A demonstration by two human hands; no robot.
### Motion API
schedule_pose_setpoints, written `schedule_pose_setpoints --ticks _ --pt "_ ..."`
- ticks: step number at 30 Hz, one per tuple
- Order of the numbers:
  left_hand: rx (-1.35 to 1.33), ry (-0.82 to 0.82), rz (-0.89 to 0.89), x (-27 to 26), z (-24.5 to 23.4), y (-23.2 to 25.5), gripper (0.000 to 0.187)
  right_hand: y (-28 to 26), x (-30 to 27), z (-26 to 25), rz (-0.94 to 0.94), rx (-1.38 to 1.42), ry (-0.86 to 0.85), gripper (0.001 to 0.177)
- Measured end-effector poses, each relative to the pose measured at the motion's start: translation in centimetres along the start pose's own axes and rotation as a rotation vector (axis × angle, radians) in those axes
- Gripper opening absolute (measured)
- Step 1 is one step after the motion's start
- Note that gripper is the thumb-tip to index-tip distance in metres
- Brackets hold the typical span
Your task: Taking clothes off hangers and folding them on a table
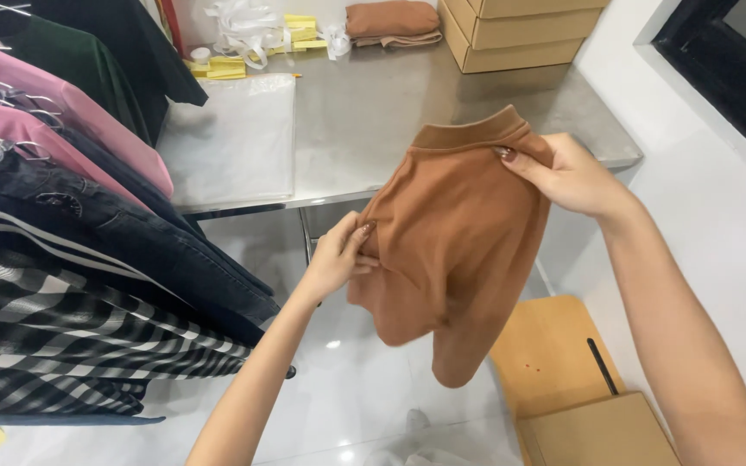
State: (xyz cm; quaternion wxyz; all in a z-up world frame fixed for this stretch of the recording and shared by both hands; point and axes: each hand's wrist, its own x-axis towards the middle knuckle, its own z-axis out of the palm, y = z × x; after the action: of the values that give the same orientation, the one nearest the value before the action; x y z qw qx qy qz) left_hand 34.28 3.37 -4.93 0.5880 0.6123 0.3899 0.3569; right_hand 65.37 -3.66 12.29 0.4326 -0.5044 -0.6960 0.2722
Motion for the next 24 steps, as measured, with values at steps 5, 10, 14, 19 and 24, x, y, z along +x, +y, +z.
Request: schedule_pose_setpoints --ticks 5,10,14,19,24 --pt "0.340 0.048 0.151 1.6 -0.6 -2.4 0.028 6.9 -2.2 -1.9 0.222 0.186 -0.044 0.024" --pt "0.182 0.091 0.337 1.4 -0.4 -0.7 0.027 8.7 -3.6 -0.9 0.372 0.514 0.074 0.027" --pt "-0.167 -0.084 0.326 -0.5 -0.1 6.0 0.045 11.1 -4.5 -0.6 0.496 0.569 0.119 0.032" --pt "-0.193 -0.257 0.362 -2.1 0.7 13.1 0.101 10.9 -6.3 0.8 0.652 0.496 -0.025 0.061" --pt "0.167 -0.217 0.272 1.5 2.5 9.7 0.103 7.4 -6.8 3.6 0.203 -0.167 0.091 0.092"
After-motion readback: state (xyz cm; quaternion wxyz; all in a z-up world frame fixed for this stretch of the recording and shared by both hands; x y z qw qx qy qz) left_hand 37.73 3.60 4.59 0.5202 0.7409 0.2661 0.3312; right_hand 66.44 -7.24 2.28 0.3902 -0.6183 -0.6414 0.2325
